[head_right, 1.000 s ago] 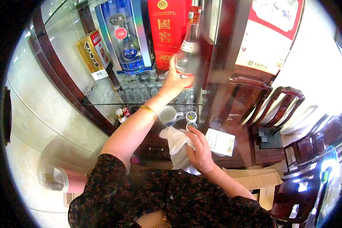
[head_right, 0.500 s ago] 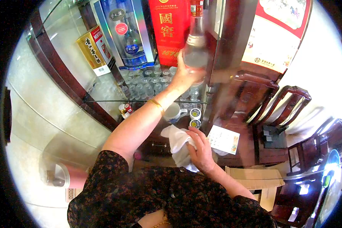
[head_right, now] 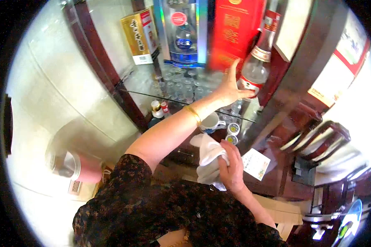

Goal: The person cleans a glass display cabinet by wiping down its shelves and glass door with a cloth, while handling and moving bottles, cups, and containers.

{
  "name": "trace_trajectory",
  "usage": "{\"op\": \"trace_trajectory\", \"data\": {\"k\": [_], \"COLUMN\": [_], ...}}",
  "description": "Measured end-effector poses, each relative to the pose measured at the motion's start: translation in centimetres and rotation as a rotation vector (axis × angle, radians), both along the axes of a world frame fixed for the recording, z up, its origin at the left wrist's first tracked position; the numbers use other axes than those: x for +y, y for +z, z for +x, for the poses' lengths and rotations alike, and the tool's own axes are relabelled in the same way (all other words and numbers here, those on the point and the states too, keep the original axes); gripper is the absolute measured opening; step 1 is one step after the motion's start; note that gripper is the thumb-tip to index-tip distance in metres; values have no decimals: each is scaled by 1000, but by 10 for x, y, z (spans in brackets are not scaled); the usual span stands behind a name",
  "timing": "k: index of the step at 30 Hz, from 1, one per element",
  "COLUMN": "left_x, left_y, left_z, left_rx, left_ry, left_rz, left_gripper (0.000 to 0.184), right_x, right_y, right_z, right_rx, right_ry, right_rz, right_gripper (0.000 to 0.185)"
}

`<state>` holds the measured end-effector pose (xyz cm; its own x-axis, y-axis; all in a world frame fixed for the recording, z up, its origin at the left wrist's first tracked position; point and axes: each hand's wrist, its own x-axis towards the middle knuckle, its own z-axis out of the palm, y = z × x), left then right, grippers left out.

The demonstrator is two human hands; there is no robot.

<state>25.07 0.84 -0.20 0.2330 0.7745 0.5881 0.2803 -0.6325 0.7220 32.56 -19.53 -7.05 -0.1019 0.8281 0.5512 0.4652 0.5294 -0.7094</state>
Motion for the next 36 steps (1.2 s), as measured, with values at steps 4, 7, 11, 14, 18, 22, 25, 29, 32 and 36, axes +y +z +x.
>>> {"op": "trace_trajectory", "data": {"k": [4, 7, 11, 14, 18, 22, 25, 29, 32, 36], "left_x": [-9, -4, -6, -23, -40, -46, -25, 25, 59, 112], "left_y": [18, 24, 30, 24, 3, -21, -20, 15, 37, 21], "left_z": [-52, -106, -174, -207, -245, -262, -262, -252, -259, -292], "left_rx": [-157, -292, -404, -510, -652, -639, -414, -315, -161, -74], "left_ry": [123, 245, 424, 521, 669, 785, 804, 686, 872, 1030], "left_rz": [167, 223, 188, 188, 186, 98, 175, 210, 184, 103], "left_gripper": [82, 62, 52, 48, 46, 40, 40, 56, 78, 111], "right_x": [13, 33, 74, 119, 161, 167, 161, 157, 156, 153], "right_y": [30, 65, 117, 122, 78, 66, 71, 72, 72, 73], "right_z": [-14, -25, -43, -52, -53, -53, -54, -56, -57, -57], "right_rx": [92, 109, 87, -158, -423, -561, -581, -590, -587, -590], "right_ry": [5, -22, -119, -206, -158, -137, -124, -157, -166, -165], "right_rz": [53, 238, 544, 629, 437, 428, 392, 403, 417, 375], "right_gripper": [34, 34, 34, 36, 33, 37, 39, 40, 39, 41]}}
